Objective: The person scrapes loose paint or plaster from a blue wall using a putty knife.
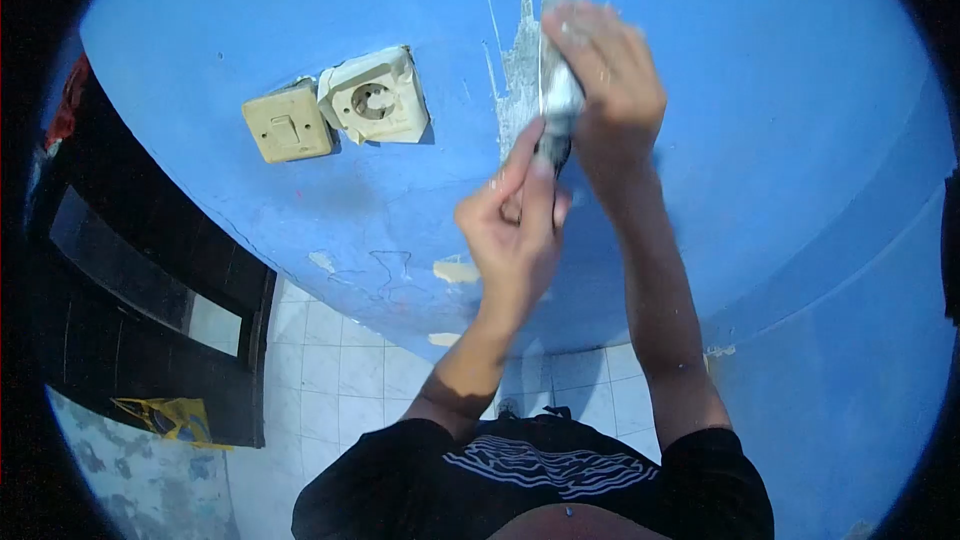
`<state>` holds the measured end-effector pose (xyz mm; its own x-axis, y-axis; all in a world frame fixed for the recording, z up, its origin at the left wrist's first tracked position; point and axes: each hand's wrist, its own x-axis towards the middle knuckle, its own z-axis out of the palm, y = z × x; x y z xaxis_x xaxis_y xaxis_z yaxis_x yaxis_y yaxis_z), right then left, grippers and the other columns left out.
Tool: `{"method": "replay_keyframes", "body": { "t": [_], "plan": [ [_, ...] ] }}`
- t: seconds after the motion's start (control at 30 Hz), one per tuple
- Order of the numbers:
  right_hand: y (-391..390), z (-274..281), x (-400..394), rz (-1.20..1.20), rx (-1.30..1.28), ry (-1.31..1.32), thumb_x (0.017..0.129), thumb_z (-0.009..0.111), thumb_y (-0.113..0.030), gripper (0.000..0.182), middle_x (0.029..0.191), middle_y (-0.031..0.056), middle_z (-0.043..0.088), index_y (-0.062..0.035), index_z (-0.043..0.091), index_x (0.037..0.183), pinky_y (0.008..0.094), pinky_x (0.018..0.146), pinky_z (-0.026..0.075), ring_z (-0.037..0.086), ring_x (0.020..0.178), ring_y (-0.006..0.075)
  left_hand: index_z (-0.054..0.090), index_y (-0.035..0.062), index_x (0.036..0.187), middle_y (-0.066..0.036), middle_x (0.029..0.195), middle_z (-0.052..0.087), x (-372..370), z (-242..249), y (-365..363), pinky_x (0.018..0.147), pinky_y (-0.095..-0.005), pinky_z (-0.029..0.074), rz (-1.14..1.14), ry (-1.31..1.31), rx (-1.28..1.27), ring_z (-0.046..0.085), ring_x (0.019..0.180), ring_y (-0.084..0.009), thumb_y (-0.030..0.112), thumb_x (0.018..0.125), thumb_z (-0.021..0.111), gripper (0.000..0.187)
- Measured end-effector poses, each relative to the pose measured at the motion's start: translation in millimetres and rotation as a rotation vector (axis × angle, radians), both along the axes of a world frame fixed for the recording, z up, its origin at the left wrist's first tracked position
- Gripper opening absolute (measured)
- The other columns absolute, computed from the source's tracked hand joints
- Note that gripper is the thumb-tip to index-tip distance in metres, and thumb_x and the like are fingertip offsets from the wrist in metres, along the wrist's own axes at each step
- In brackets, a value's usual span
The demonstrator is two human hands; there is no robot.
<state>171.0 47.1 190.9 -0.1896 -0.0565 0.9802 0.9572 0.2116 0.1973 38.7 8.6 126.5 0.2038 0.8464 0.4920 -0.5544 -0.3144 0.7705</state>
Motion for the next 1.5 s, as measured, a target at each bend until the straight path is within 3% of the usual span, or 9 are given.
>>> {"method": "replay_keyframes", "body": {
  "t": [0.13,0.23,0.3,0.5,0.6,0.83,1.03,1.3,1.5],
  "plan": [
    [0.6,19.4,-1.5,-0.025,0.030,0.020,0.075,0.061,-0.003,0.029,0.110,0.0101,0.068,-0.0046,0.070,0.103,0.0403,0.098,0.052,0.065,0.106,0.0301,0.059,0.0004,0.131,0.000,0.061,0.053,3.8,19.6,10.5,0.037,-0.0199,0.030,0.022,-0.039,0.119,0.040,0.043,-0.0035,0.013,0.099,0.055,0.034],
    [0.1,-1.1,-3.4,-0.033,0.004,0.019,0.077,0.061,-0.004,0.030,0.110,0.0094,0.068,-0.0058,0.070,0.105,0.0392,0.095,0.052,0.064,0.109,0.0293,0.059,-0.0053,0.128,0.006,0.065,0.052,-5.5,4.9,3.5,0.046,-0.0167,0.032,-0.055,-0.047,0.016,0.042,0.051,-0.0004,0.006,0.099,0.055,0.032],
    [3.1,-11.5,-4.9,-0.034,0.026,0.031,0.078,0.061,-0.005,0.030,0.110,0.0085,0.068,-0.0062,0.070,0.106,0.0387,0.094,0.053,0.063,0.109,0.0284,0.059,-0.0003,0.131,0.002,0.064,0.053,-4.1,-5.9,7.0,0.038,-0.0193,0.031,-0.025,-0.021,0.052,0.042,0.045,-0.0034,0.010,0.099,0.055,0.034],
    [-4.5,19.1,-4.7,-0.070,-0.026,0.037,0.077,0.060,-0.005,0.028,0.107,0.0082,0.069,-0.0051,0.071,0.103,0.0394,0.097,0.052,0.065,0.106,0.0285,0.060,-0.0029,0.129,0.003,0.062,0.051,0.5,18.6,8.9,0.038,-0.0192,0.031,-0.032,-0.062,0.059,0.042,0.046,-0.0033,0.009,0.098,0.056,0.033],
    [-0.8,-3.2,-3.4,-0.015,0.005,0.025,0.077,0.060,-0.005,0.029,0.107,0.0083,0.069,-0.0052,0.070,0.104,0.0391,0.095,0.053,0.064,0.107,0.0282,0.059,-0.0056,0.128,0.005,0.065,0.052,-5.1,2.5,2.0,0.045,-0.0169,0.032,-0.098,-0.085,-0.001,0.042,0.050,-0.0011,0.006,0.099,0.055,0.032],
    [-5.3,1.1,-4.1,-0.031,-0.032,0.042,0.076,0.061,-0.005,0.029,0.109,0.0095,0.068,-0.0055,0.070,0.103,0.0398,0.098,0.051,0.063,0.110,0.0288,0.059,-0.0063,0.129,0.005,0.066,0.053,-1.6,1.5,3.3,0.045,-0.0171,0.031,-0.058,-0.077,0.029,0.042,0.050,-0.0012,0.005,0.099,0.055,0.032],
    [-10.2,13.0,-5.8,-0.057,-0.089,0.095,0.076,0.060,-0.002,0.032,0.111,0.0076,0.068,-0.0080,0.070,0.106,0.0393,0.097,0.051,0.062,0.111,0.0295,0.059,-0.0038,0.129,0.004,0.065,0.053,-3.4,18.5,2.7,0.043,-0.0174,0.033,-0.088,-0.064,0.009,0.044,0.049,-0.0017,0.006,0.099,0.056,0.033],
    [-1.1,3.0,0.7,-0.049,-0.021,0.063,0.075,0.059,0.003,0.037,0.114,0.0067,0.068,-0.0084,0.070,0.109,0.0386,0.095,0.052,0.062,0.112,0.0293,0.062,0.0003,0.127,0.003,0.060,0.053,5.7,12.7,3.3,0.037,-0.0191,0.031,0.041,0.011,0.028,0.042,0.044,-0.0027,0.010,0.099,0.055,0.031],
    [2.4,0.9,2.3,-0.048,-0.005,0.038,0.075,0.059,0.004,0.037,0.112,0.0073,0.069,-0.0082,0.071,0.108,0.0384,0.093,0.053,0.063,0.110,0.0296,0.063,0.0022,0.128,0.004,0.059,0.051,3.3,-0.4,9.1,0.035,-0.0197,0.030,-0.016,-0.037,0.023,0.043,0.044,-0.0029,0.010,0.099,0.056,0.031]
  ]
}}
